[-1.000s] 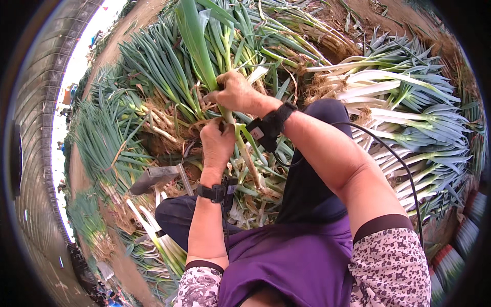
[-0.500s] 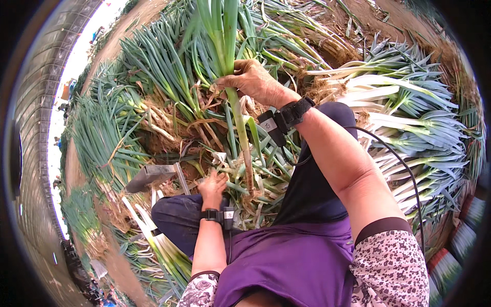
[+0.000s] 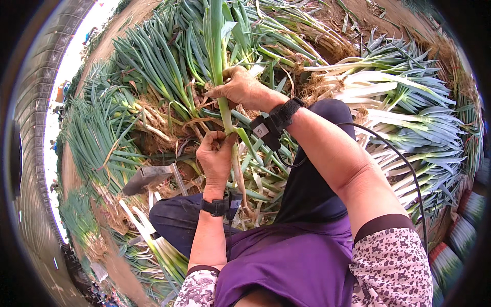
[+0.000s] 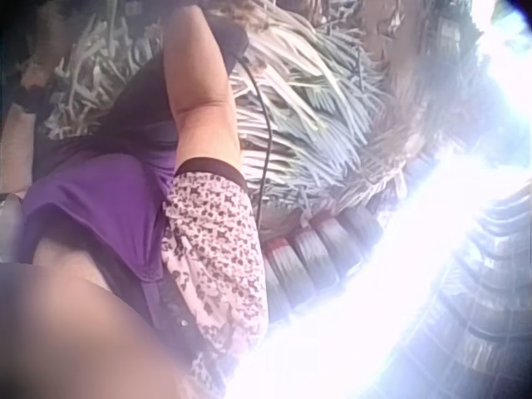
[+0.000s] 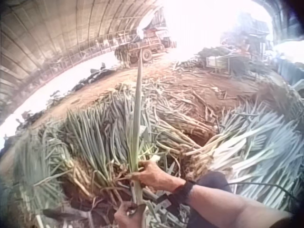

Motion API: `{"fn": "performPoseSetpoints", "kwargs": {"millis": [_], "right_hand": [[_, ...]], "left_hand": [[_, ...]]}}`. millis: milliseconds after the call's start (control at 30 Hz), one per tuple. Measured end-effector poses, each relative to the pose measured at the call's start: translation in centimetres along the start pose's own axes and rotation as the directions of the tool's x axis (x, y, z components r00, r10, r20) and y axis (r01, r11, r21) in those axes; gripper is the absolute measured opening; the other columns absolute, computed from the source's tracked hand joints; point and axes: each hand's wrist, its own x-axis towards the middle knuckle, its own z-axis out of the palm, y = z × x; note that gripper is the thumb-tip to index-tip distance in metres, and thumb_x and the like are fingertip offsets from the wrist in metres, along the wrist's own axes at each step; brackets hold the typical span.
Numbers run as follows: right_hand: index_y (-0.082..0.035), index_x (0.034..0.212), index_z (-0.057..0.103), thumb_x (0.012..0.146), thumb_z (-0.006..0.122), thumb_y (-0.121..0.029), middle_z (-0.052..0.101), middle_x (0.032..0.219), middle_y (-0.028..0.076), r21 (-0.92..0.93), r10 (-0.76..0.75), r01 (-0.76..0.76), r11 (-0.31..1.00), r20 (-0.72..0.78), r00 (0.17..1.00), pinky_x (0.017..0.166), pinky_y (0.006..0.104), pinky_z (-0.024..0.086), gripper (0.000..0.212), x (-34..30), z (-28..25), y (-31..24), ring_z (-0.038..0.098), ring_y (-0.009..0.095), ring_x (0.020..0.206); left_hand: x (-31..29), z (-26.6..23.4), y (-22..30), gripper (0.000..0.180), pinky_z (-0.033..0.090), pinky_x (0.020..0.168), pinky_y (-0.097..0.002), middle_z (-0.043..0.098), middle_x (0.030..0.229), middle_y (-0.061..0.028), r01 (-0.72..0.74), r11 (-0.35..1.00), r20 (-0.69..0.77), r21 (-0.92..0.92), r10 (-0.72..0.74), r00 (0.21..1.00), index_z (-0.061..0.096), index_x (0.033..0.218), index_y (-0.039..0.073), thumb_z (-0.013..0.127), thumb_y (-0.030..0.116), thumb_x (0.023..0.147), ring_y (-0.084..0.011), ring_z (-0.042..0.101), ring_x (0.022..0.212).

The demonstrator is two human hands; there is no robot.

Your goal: Cleaning and sorting harvested leeks by peeling off outer layers.

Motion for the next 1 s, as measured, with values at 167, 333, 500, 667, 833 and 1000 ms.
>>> {"fn": "performPoseSetpoints", "kwargs": {"millis": [167,333,500,667,833,1000], "right_hand": [[0.004,0.094,0.062,0.074,0.079,-0.017,0.064,0.073,0.008,-0.144,-0.049,0.042,0.989,-0.044,0.998,0.051,0.0291,0.055,0.034,-0.1,0.4,-0.2,0.063,0.015,0.062],[0.006,0.09,0.061,0.073,0.08,-0.024,0.064,0.073,0.01,-0.285,-0.101,0.065,0.956,-0.114,0.988,0.05,0.0282,0.054,0.039,0.4,0.5,0.4,0.062,0.016,0.059],[0.006,0.09,0.06,0.069,0.083,-0.025,0.064,0.076,0.012,-0.365,-0.197,0.073,0.928,-0.316,0.928,0.052,0.0287,0.054,0.044,1.1,-0.9,-0.5,0.063,0.016,0.06],[0.005,0.092,0.059,0.068,0.083,-0.028,0.065,0.076,0.012,-0.358,-0.185,0.083,0.93,-0.261,0.948,0.054,0.0295,0.054,0.048,0.1,-0.3,-0.2,0.064,0.018,0.061],[0.004,0.089,0.064,0.058,0.088,-0.034,0.066,0.075,0.013,-0.389,-0.206,0.077,0.918,-0.302,0.931,0.057,0.0301,0.054,0.055,-1.3,1.4,-1.1,0.063,0.016,0.063],[0.002,0.087,0.063,0.062,0.087,-0.029,0.066,0.077,0.011,-0.309,-0.204,0.099,0.946,-0.329,0.922,0.059,0.0292,0.053,0.046,0.4,0.4,-0.2,0.063,0.014,0.064]], "left_hand": [[0.3,-0.1,0.5,0.013,0.043,0.063,-0.032,0.058,0.077,-0.0084,-0.357,0.895,0.015,0.266,0.367,0.93,0.057,0.077,0.0,0.069,-0.003,0.073,-0.0206,0.052,0.067],[-0.6,-0.9,-0.3,0.014,0.042,0.066,-0.041,0.057,0.081,-0.0146,-0.554,0.751,0.099,0.359,0.56,0.823,0.053,0.08,0.0,0.06,-0.009,0.072,-0.0344,0.053,0.076],[-6.8,-4.1,-5.3,0.019,0.044,0.061,-0.0401,0.056,0.071,-0.0162,-0.397,0.764,0.442,0.508,0.163,0.882,0.057,0.087,0.0,0.068,0.006,0.073,-0.0319,0.054,0.065],[-3.6,-4.2,-0.2,0.042,0.047,0.064,-0.0368,0.057,0.08,-0.0148,-0.352,0.81,0.14,0.468,0.325,0.935,0.059,0.1,0.002,0.078,0.026,0.072,-0.0299,0.057,0.073],[1.0,-0.6,1.4,0.027,0.046,0.066,-0.0394,0.055,0.082,-0.0138,-0.538,0.657,0.169,0.528,0.539,0.825,0.061,0.089,0.002,0.076,0.015,0.071,-0.0331,0.055,0.078],[1.8,0.7,0.9,0.013,0.043,0.063,-0.0384,0.052,0.078,-0.0096,-0.7,0.472,0.183,0.536,0.744,0.642,0.059,0.077,0.002,0.07,0.006,0.071,-0.0285,0.053,0.075]]}}
